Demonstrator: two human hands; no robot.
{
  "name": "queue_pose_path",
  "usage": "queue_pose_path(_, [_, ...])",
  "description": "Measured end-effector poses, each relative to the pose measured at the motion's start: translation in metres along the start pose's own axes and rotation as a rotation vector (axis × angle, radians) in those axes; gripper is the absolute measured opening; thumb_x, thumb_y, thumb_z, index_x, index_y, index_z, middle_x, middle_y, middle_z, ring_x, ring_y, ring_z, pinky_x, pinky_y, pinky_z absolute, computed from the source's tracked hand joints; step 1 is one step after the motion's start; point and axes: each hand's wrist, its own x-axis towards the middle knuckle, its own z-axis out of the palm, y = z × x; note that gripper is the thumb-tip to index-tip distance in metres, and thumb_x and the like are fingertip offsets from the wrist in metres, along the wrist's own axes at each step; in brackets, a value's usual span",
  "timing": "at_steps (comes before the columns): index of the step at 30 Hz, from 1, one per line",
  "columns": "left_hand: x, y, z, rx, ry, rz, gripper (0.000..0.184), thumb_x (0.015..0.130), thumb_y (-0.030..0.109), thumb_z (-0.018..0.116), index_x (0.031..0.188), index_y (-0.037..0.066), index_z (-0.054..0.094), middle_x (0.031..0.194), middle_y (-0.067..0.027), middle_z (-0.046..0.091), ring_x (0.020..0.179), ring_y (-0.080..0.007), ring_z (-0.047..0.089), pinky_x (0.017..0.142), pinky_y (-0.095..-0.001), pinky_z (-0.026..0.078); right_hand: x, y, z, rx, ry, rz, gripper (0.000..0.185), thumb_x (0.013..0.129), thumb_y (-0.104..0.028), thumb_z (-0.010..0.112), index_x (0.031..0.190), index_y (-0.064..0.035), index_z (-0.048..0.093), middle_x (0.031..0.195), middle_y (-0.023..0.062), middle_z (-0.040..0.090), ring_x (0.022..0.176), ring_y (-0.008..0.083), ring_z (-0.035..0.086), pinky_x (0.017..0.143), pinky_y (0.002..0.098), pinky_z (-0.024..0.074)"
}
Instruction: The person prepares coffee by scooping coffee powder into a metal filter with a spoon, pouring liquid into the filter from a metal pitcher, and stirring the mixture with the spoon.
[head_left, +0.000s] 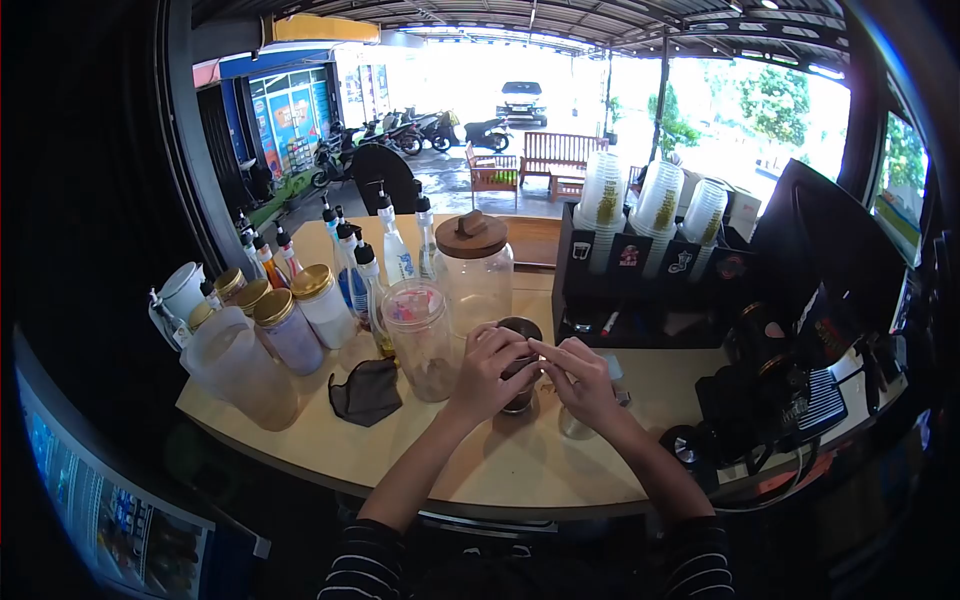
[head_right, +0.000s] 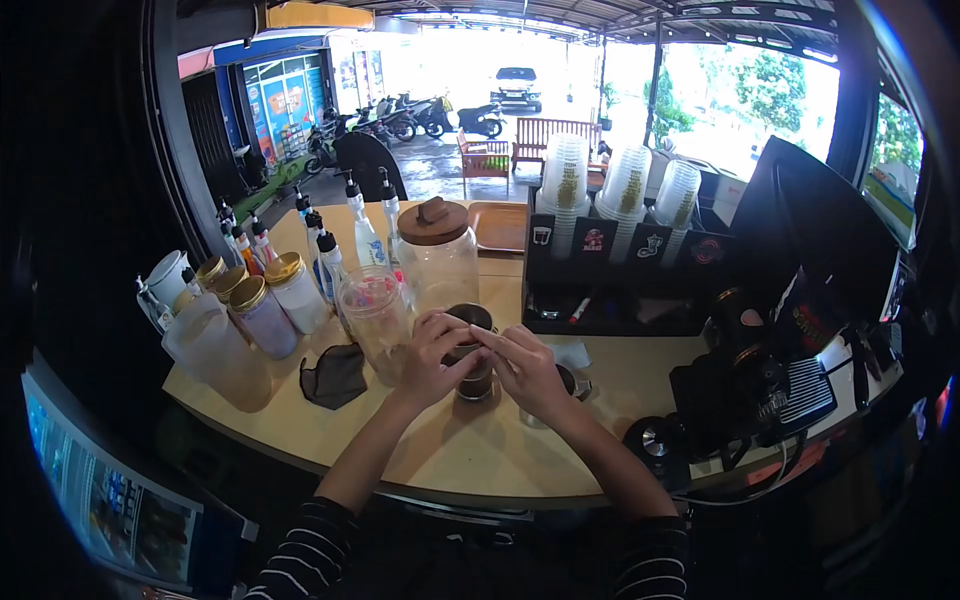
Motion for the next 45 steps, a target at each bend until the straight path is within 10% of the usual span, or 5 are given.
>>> queue_pose_path(4, [-0.001,0.001,-0.005,-0.107,0.170,-0.270,0.058,0.064,0.026,0.084,0.111,0.006,0.057,0.096,-0.0063,0.060,0.096,-0.0215,0.058,0.096,-0.0398,0.040,0.011,0.002,0.001,-0.107,-0.031,-0.143,0.026,0.078,-0.003,0.068,0.103,-0.0030,0.062,0.074,0.0079,0.053,0.068,0.0230,0.054,0.062,0.0331,0.0459])
queue_pose_path(9, [-0.009,-0.012,-0.005,-0.330,-0.155,-0.694,0.082,0.056,0.033,0.089,0.122,0.004,0.051,0.108,-0.0120,0.063,0.104,-0.0240,0.061,0.092,-0.0356,0.048,0.028,-0.002,-0.013,-0.295,-0.053,-0.375,0.024,0.074,-0.005,0.069,0.094,-0.0022,0.057,0.075,0.0065,0.053,0.068,0.0220,0.055,0.062,0.0338,0.0464])
queue_pose_path(29, [-0.018,-0.024,-0.003,-0.333,-0.147,-0.652,0.080,0.057,0.037,0.087,0.121,0.003,0.054,0.107,-0.0136,0.065,0.101,-0.0251,0.064,0.088,-0.0358,0.050,0.021,0.012,-0.008,-0.242,-0.052,-0.346,0.025,0.074,-0.001,0.068,0.097,-0.0008,0.058,0.074,0.0078,0.055,0.067,0.0230,0.057,0.058,0.0343,0.0473])
queue_pose_path(37, [0.003,-0.013,-0.012,-0.144,-0.303,-0.738,0.091,0.054,0.045,0.087,0.126,0.003,0.049,0.110,-0.0167,0.064,0.101,-0.0279,0.064,0.088,-0.0368,0.050,0.011,0.005,0.001,0.264,-0.080,0.237,0.010,0.088,-0.006,0.061,0.094,0.0022,0.059,0.084,0.0138,0.065,0.078,0.0230,0.067,0.068,0.0306,0.0515])
queue_pose_path(45, [0.008,-0.016,-0.011,-0.291,-0.085,-0.424,0.080,0.057,0.020,0.087,0.123,0.004,0.045,0.112,-0.0127,0.055,0.106,-0.0260,0.059,0.090,-0.0339,0.049,0.014,0.006,-0.004,0.262,-0.012,0.212,0.011,0.091,-0.006,0.057,0.097,0.0024,0.057,0.085,0.0135,0.065,0.081,0.0198,0.067,0.072,0.0292,0.0501])
